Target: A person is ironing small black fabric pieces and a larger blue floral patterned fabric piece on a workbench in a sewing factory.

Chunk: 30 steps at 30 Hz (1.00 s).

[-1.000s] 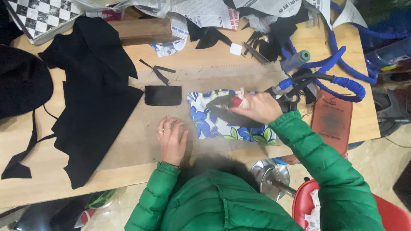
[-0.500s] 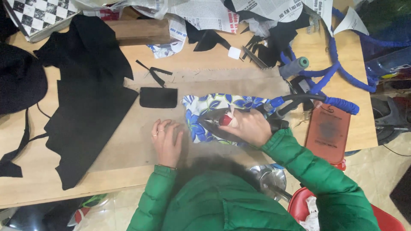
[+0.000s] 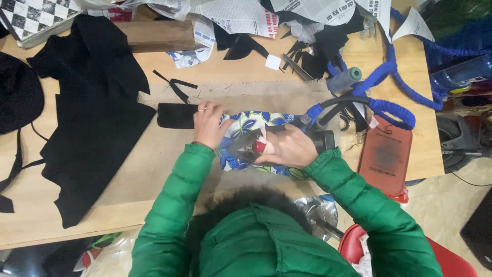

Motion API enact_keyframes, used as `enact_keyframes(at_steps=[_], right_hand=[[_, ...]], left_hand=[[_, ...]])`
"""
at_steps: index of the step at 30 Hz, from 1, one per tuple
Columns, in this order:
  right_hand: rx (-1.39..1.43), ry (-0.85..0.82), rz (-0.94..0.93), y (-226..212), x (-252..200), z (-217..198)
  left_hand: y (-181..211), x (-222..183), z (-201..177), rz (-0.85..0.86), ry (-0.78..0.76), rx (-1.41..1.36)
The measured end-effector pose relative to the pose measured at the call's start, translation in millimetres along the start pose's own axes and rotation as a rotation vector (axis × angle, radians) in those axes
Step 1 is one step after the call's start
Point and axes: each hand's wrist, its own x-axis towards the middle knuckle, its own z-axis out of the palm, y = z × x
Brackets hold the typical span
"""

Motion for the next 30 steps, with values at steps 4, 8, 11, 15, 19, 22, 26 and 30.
enact_keyframes(at_steps=[4, 8, 11, 15, 19, 22, 26, 30], right_hand=[[-0.101, 0.098, -0.059, 4.1, -8.8, 12.1], [-0.116, 0.162, 0.14, 6.2, 5.0, 12.4], [-0.073, 0.186, 0.16, 10.5, 22.0, 9.0], [-0.119, 0.187, 0.123, 24.8, 37.0, 10.1], [-0.119, 0.188, 0.092, 26.6, 48.5, 3.2], [-0.066, 0.149, 0.086, 28.1, 41.5, 9.3], [-0.004, 0.056, 0.11, 25.0, 40.5, 6.6], [-0.013, 0.029, 0.128, 20.9, 32.0, 5.8]], left_hand=[[-13.1, 12.8, 12.7, -0.08, -0.206, -0.012], [-32.6, 22.9, 23.1, -0.088, -0.255, -0.011], [-28.6, 27.5, 11.6, -0.093, -0.362, -0.05], [-21.5, 44.1, 3.5, -0.089, -0.434, -0.05], [-14.8, 50.9, -13.9, -0.081, -0.475, -0.062], [-13.1, 55.3, -20.4, -0.057, -0.505, -0.073], [-12.9, 59.1, -16.2, -0.02, -0.546, -0.021], [-19.5, 58.1, -1.6, -0.002, -0.569, -0.015]])
